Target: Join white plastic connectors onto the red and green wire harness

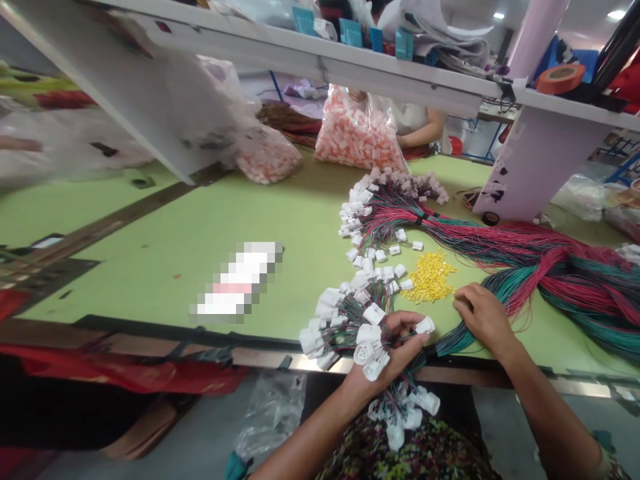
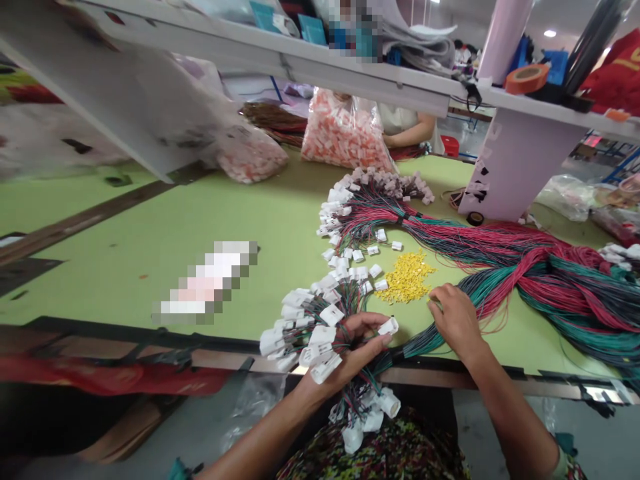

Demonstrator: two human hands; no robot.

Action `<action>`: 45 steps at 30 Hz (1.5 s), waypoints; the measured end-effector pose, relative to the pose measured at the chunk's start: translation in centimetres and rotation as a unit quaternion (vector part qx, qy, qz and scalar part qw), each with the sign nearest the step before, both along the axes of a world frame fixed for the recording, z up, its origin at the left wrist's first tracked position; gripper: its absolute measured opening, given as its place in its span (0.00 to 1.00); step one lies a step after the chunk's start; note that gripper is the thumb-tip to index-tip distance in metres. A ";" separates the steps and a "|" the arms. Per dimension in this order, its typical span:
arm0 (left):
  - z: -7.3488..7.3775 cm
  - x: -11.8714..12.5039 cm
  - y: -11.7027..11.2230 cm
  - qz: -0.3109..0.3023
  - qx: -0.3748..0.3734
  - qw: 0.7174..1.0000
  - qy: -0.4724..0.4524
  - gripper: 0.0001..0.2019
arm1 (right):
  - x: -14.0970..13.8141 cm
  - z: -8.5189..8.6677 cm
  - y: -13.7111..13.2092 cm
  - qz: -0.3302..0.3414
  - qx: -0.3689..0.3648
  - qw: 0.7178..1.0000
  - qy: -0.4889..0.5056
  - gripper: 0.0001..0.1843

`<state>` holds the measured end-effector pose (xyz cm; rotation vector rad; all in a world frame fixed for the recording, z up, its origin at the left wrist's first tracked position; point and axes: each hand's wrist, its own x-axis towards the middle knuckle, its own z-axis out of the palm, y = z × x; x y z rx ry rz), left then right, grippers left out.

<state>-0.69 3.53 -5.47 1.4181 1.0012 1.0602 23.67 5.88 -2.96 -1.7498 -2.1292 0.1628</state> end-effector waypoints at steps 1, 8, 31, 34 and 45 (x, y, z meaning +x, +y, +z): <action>0.0 0.0 0.0 0.000 -0.001 1.000 -0.001 0.10 | -0.2 0.0 0.1 -0.001 -0.007 1.000 -0.002 0.05; 0.7 0.2 0.0 -0.005 -0.048 0.999 -0.002 0.12 | -0.2 0.0 0.4 0.058 -0.040 0.997 0.022 0.11; 0.6 0.2 0.1 -0.031 -0.093 0.988 -0.121 0.13 | -2.3 1.6 -1.5 0.069 -0.032 0.962 0.261 0.08; 0.5 0.1 0.4 -0.056 -0.114 0.971 -0.201 0.15 | -4.0 2.1 -2.6 0.097 -0.024 0.923 0.371 0.06; 1.4 -0.2 0.2 -0.062 -0.137 0.960 -0.237 0.15 | -5.4 1.7 -3.1 0.188 0.144 0.929 0.284 0.08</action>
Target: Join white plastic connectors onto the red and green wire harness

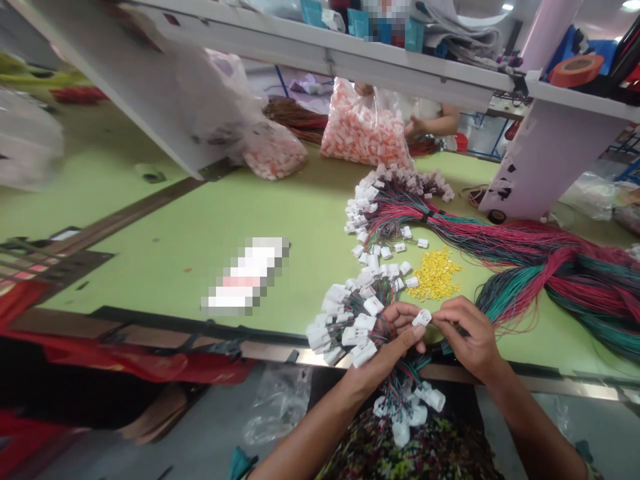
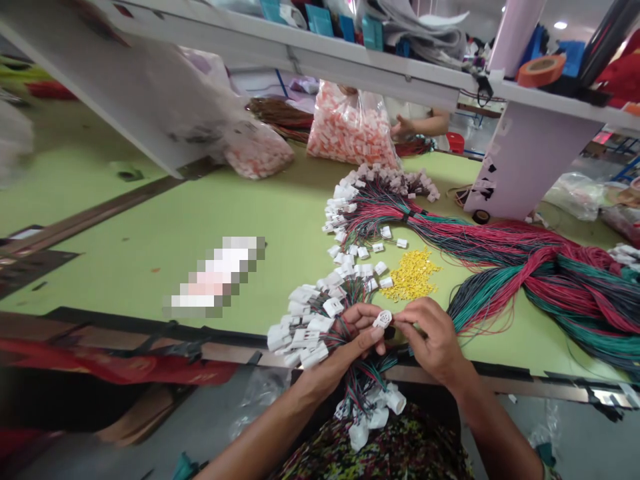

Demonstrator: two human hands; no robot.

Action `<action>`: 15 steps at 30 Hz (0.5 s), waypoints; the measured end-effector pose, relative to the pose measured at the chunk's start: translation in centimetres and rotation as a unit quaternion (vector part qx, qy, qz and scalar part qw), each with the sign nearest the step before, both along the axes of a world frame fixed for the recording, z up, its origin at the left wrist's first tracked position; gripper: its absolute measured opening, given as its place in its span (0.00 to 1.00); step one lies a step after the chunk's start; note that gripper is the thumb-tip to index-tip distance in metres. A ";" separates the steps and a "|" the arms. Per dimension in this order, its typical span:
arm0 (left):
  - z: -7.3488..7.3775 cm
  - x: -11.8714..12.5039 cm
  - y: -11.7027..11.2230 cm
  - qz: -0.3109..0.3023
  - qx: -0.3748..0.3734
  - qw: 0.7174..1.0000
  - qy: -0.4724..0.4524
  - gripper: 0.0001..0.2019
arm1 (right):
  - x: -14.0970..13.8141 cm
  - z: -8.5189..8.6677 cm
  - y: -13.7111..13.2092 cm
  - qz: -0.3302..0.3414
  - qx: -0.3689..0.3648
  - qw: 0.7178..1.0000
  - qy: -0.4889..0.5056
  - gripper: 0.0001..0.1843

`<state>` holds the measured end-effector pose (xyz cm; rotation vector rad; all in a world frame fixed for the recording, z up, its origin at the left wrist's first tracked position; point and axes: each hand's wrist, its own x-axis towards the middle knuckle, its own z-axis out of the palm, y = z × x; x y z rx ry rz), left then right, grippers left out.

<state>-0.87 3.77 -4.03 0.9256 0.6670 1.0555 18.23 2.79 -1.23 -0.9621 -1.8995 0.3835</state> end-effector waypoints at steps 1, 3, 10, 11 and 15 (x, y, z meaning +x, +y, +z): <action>0.3 0.0 0.0 -0.001 -0.003 1.000 0.002 0.15 | 0.3 0.0 0.0 0.010 0.030 0.999 -0.035 0.10; 0.9 -0.2 -0.1 -0.004 -0.013 1.000 0.011 0.15 | 0.7 -0.2 -0.1 0.023 0.068 0.994 -0.088 0.13; 1.0 -0.1 -0.3 0.003 -0.008 1.000 0.018 0.14 | -0.1 -0.6 -0.5 -0.033 -0.024 0.999 0.028 0.10; 0.7 0.0 -0.4 0.011 0.004 1.000 0.015 0.14 | -0.5 -0.4 -0.7 -0.051 -0.053 0.995 0.065 0.07; 0.1 0.3 -0.6 0.059 0.057 0.996 0.037 0.11 | -1.8 0.7 -1.9 -0.070 -0.161 0.965 0.193 0.07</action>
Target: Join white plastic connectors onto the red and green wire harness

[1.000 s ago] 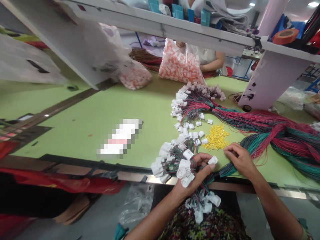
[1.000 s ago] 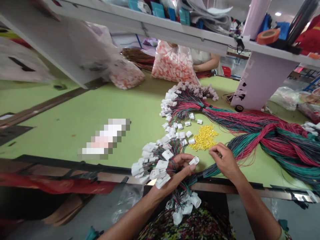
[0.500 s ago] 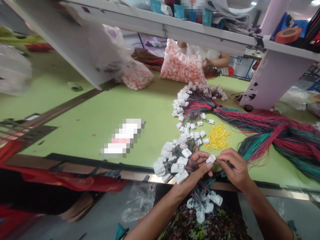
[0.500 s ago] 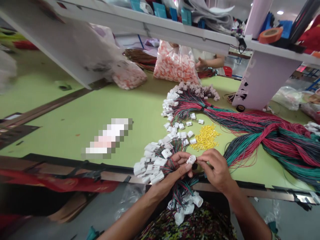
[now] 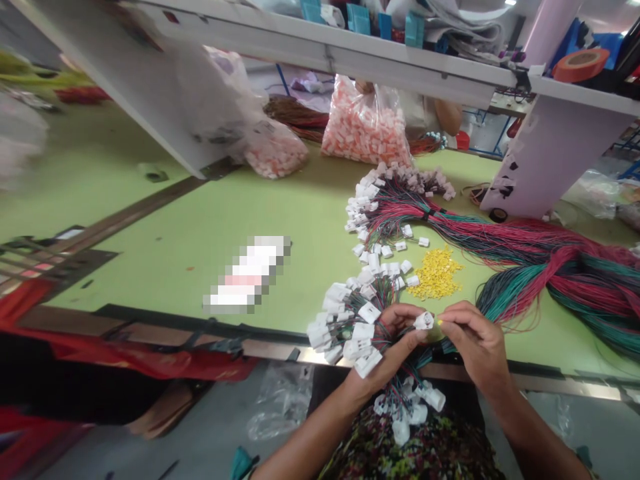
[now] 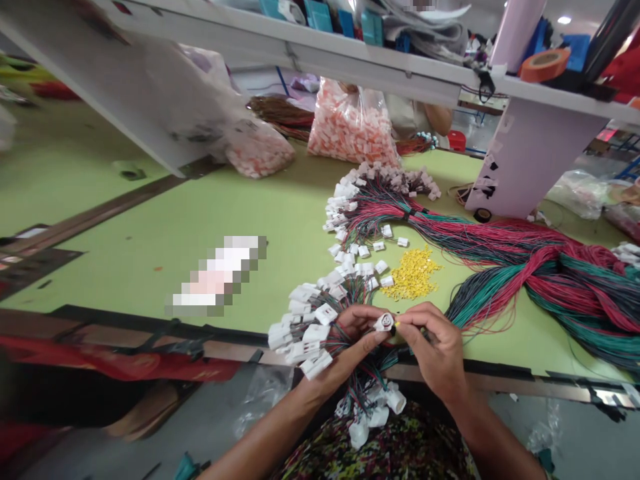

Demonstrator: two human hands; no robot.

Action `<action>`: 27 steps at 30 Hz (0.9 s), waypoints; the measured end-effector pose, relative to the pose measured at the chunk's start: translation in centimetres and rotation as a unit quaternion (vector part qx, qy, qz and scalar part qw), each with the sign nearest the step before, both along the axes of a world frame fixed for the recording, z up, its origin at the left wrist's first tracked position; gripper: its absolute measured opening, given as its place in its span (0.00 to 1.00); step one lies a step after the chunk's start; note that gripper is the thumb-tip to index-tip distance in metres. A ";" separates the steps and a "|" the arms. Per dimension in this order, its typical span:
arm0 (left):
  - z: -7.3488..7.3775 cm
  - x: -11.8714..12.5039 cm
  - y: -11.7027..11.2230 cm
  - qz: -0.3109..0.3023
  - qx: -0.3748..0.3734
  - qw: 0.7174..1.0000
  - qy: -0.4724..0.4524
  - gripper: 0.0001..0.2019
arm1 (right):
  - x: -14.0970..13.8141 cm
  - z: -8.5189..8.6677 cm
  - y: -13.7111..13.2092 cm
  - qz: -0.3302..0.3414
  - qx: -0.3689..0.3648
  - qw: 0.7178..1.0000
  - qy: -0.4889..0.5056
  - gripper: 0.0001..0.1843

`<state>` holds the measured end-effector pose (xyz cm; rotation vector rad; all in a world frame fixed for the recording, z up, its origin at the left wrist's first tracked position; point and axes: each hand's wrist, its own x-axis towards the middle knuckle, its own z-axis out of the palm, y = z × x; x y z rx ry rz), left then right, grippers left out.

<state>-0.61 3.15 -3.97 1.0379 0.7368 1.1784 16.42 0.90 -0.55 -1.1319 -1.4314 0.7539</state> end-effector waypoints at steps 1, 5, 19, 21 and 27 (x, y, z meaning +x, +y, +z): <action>0.0 0.0 -0.1 0.007 0.008 1.000 0.013 0.10 | -0.2 0.2 -0.3 0.008 -0.015 1.000 0.021 0.07; 0.3 -0.1 -0.3 0.028 0.044 0.997 0.052 0.09 | -0.8 0.0 -0.8 0.019 -0.044 0.998 0.051 0.06; 0.3 -0.3 -0.4 0.042 0.067 0.993 0.087 0.09 | -0.7 -0.7 -0.6 0.019 -0.055 0.996 0.067 0.04; 0.3 -0.2 -0.4 0.047 0.071 0.992 0.090 0.08 | -0.7 -0.8 -0.6 0.018 -0.055 0.996 0.064 0.05; 0.0 0.1 -0.4 0.069 0.122 0.986 0.094 0.06 | -1.0 -0.8 -0.1 0.037 -0.101 0.984 0.143 0.08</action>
